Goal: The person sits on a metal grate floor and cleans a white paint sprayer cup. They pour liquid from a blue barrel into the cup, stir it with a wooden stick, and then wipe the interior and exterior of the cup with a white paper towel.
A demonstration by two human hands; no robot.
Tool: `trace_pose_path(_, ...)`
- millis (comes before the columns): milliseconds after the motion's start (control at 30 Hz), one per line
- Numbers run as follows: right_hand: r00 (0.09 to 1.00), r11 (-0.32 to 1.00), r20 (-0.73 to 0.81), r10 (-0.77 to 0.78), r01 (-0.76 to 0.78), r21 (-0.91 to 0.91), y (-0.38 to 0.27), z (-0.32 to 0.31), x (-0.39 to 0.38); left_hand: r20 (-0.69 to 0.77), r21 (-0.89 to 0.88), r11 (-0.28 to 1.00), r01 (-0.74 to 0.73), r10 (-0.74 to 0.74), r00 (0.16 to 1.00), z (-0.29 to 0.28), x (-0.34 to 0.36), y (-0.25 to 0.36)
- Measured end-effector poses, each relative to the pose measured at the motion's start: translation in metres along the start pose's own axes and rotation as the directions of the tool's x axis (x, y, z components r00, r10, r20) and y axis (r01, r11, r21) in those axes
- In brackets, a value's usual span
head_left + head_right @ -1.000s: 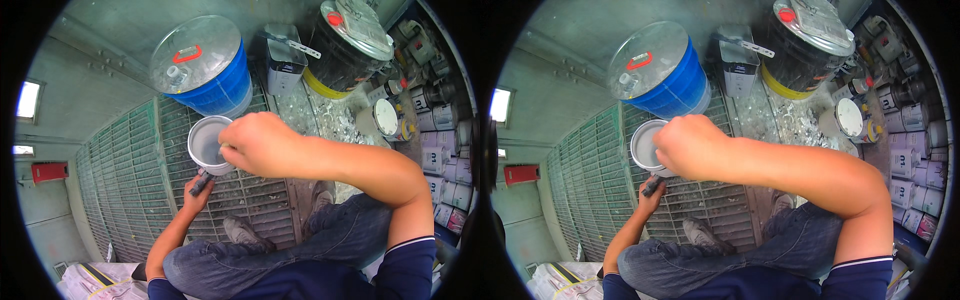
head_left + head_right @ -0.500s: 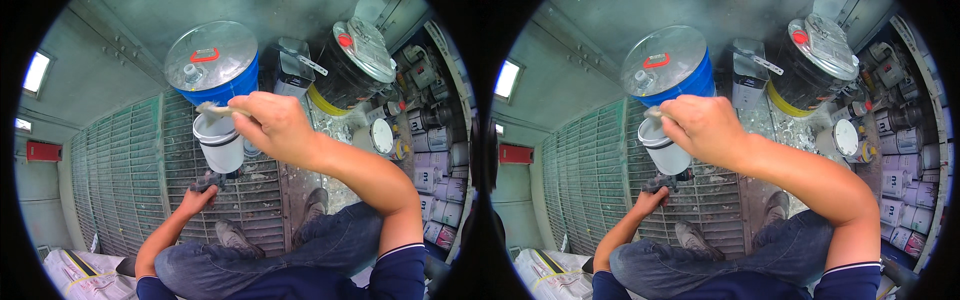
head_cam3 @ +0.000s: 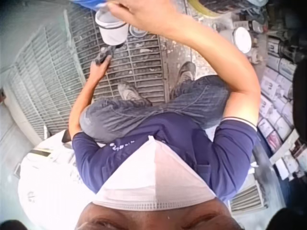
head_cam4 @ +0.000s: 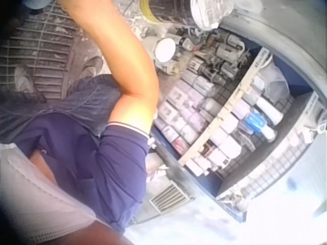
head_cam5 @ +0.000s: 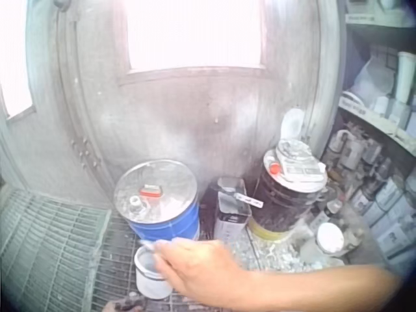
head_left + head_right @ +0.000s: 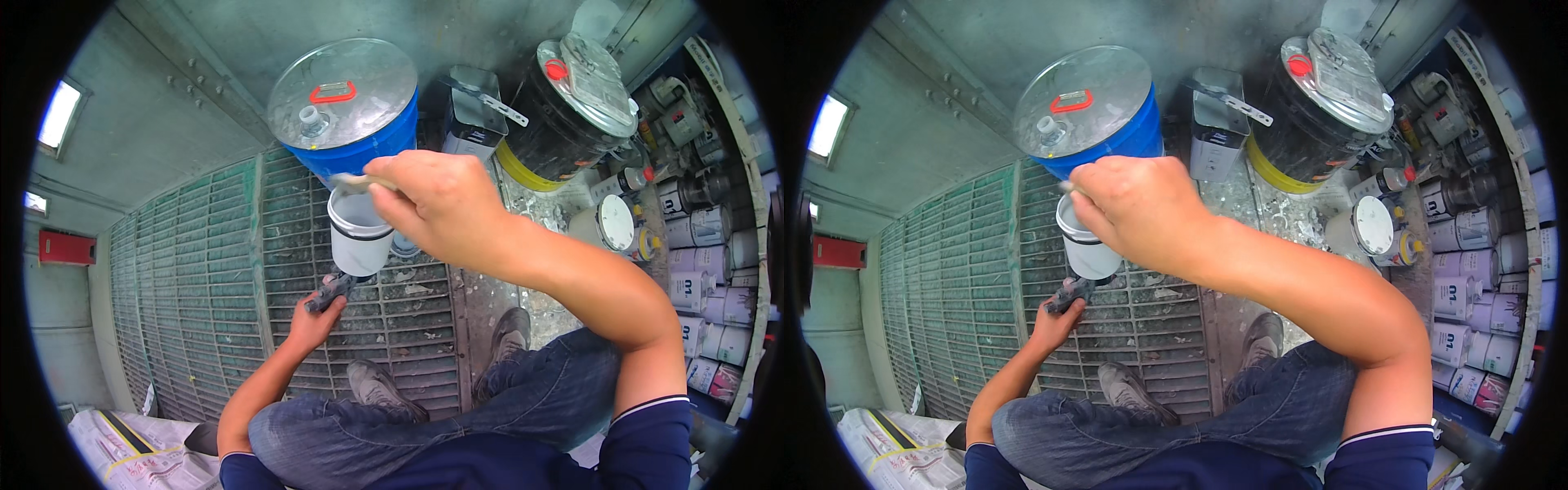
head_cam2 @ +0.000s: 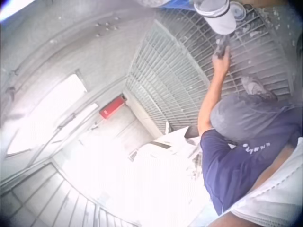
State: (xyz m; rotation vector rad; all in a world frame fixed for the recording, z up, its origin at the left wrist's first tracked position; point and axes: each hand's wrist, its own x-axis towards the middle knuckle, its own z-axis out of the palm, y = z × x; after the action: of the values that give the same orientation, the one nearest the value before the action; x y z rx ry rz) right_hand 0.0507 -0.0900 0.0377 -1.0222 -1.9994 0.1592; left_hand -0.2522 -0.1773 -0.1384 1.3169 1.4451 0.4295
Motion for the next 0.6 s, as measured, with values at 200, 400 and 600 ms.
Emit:
trace_pose_path(200,0.996,0.979,0.079,0.04,-0.023,-0.201,0.002,-0.007,0.0,-0.102,0.122,0.991,-0.063,0.075,0.992,-0.003,0.001,-0.007)
trace_pose_path(400,0.981,0.99,0.169,0.094,-0.11,0.091,0.0,-0.009,0.003,-0.135,0.295,0.947,-0.129,0.174,0.975,-0.007,0.004,-0.012)
trace_pose_path(600,0.828,0.895,0.504,0.246,-0.394,0.209,0.021,0.013,-0.02,-0.045,0.238,0.955,-0.178,0.194,0.98,-0.01,0.004,-0.005)
